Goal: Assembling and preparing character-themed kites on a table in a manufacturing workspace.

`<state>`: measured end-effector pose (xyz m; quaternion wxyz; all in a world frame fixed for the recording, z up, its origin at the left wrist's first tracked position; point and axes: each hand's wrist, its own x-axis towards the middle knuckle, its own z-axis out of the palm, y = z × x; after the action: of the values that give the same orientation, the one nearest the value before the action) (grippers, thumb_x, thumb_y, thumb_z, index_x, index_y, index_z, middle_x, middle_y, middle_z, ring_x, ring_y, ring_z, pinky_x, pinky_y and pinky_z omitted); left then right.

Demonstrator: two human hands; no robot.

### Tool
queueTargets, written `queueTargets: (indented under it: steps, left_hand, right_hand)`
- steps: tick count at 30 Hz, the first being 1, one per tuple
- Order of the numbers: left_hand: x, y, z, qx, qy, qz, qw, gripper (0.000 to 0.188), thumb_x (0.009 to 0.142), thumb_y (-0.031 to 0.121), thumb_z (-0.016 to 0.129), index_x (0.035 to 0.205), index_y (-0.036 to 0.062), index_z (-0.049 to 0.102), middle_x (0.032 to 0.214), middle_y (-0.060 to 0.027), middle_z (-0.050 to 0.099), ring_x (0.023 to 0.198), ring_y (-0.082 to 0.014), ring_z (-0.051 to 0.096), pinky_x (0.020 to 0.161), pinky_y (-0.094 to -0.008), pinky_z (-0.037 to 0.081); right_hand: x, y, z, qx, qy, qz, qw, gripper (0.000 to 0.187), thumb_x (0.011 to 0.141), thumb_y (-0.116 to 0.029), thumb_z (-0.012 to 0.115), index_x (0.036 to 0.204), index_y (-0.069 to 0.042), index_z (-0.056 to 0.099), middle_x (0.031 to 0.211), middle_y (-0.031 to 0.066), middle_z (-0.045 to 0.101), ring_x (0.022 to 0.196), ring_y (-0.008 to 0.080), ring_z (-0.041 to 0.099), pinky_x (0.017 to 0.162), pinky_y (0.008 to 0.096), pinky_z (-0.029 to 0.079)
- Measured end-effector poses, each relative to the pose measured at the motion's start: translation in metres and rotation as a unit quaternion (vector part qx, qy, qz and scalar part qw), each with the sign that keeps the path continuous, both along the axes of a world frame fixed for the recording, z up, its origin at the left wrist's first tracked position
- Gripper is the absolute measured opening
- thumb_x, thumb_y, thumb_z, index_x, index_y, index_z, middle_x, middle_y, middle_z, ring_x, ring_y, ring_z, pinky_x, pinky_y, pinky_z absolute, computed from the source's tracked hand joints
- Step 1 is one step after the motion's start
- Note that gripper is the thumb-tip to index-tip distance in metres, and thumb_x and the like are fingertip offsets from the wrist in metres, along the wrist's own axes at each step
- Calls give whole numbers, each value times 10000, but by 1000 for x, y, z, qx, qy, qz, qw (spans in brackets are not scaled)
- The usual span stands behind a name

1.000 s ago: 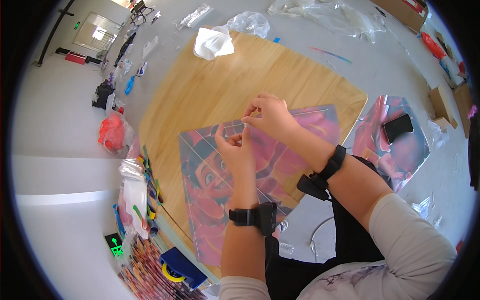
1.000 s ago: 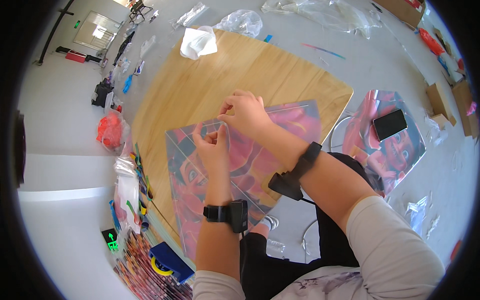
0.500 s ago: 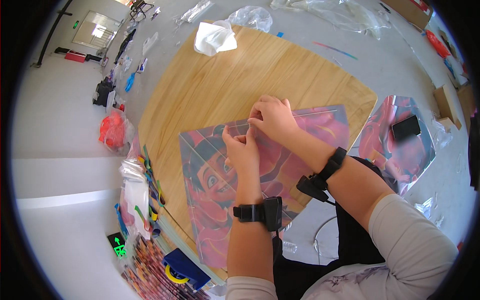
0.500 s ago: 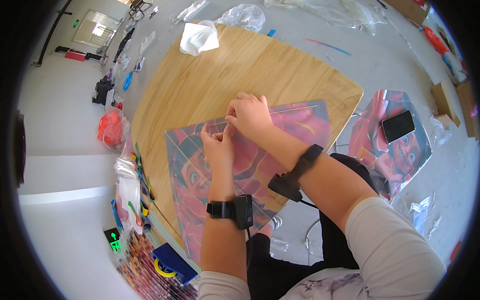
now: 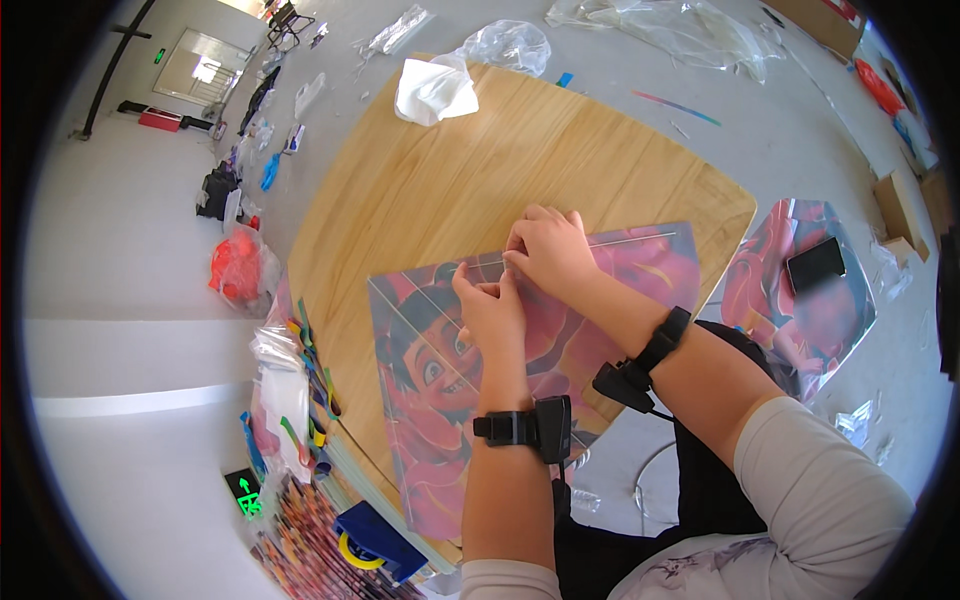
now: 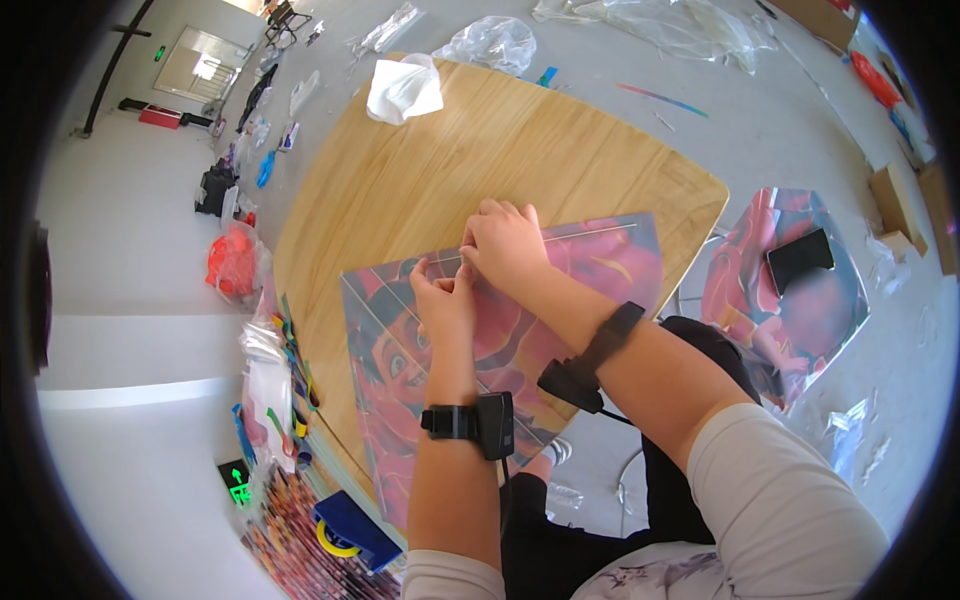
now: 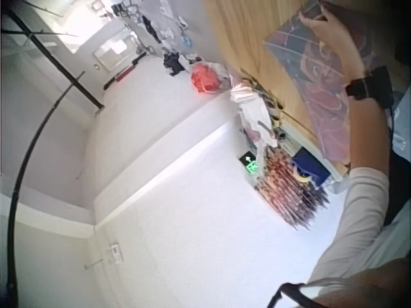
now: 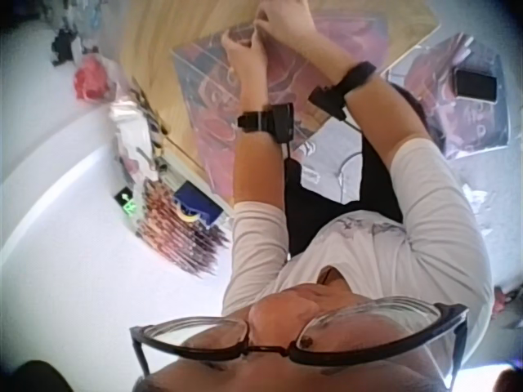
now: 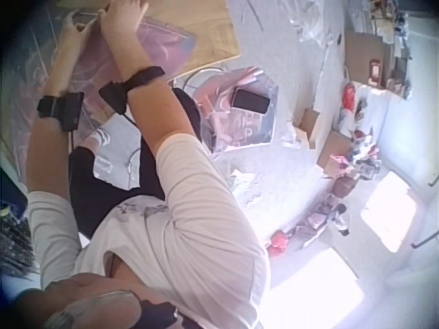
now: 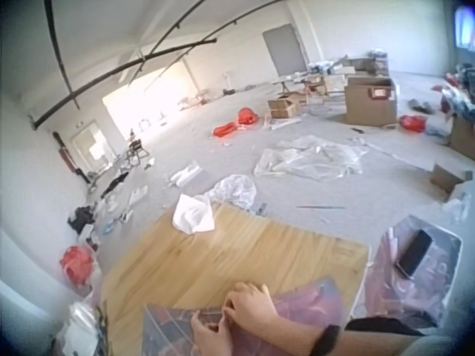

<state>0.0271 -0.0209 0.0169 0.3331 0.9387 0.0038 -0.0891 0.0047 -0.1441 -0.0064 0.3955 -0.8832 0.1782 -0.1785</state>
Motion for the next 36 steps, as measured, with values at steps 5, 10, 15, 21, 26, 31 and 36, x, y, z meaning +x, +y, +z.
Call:
queueTargets:
  steps: [5, 10, 15, 21, 26, 31, 36]
  left_hand:
    - [3, -1, -2, 6, 1, 5, 1000, 708, 916, 320, 725, 1499, 100, 388, 840, 24, 741, 907, -197, 705, 976, -565, 290]
    - [5, -1, 1, 19, 15, -2, 1000, 757, 897, 372, 739, 1504, 101, 376, 850, 42, 748, 906, -149, 699, 959, -548, 341]
    - [4, -1, 2, 9, 1, -6, 1000, 740, 897, 341, 748, 1503, 112, 391, 848, 15, 748, 899, -185, 709, 948, -544, 334]
    - [6, -1, 0, 30, -12, -16, 999, 751, 886, 364, 760, 1502, 113, 411, 827, 15, 730, 860, -183, 702, 929, -531, 357]
    - [5, 12, -7, 100, -64, -45, 992, 760, 872, 359, 782, 1507, 131, 431, 732, 47, 667, 760, -188, 672, 895, -510, 357]
    - [-2, 32, -2, 128, -215, -196, 948, 503, 875, 185, 717, 1365, 114, 627, 988, -46, 679, 966, -233, 653, 940, -482, 402]
    - [-21, 25, 2, 175, -297, -317, 883, 410, 900, 86, 601, 1304, 92, 672, 1393, -52, 605, 1267, -244, 554, 1022, -428, 379]
  right_hand:
    - [1, 1, -1, -9, 1, -5, 1000, 137, 803, -251, 777, 785, -148, 690, 911, 13, 605, 1003, 221, 597, 871, 406, 375]
    - [1, 1, 0, -17, 11, -9, 1000, 141, 801, -254, 780, 782, -150, 686, 911, 15, 603, 1009, 221, 596, 870, 404, 375]
    - [4, 4, 0, -34, 19, -15, 999, 145, 803, -264, 776, 788, -148, 689, 928, 26, 601, 1013, 227, 590, 874, 405, 378]
    - [1, 5, -1, -63, 1, -42, 997, 164, 799, -289, 784, 789, -151, 697, 944, 30, 589, 1028, 237, 578, 878, 415, 384]
    - [0, 2, 3, -72, 14, -49, 996, 201, 792, -297, 794, 855, -153, 668, 918, 22, 586, 991, 237, 592, 861, 403, 392]
    - [3, -5, 2, -59, 17, -48, 997, 226, 803, -276, 785, 922, -161, 631, 939, 34, 609, 968, 233, 621, 853, 395, 409]
    - [5, -12, -6, -1, -55, -86, 995, 157, 830, -222, 746, 922, -148, 642, 935, 38, 629, 946, 258, 647, 844, 409, 417]
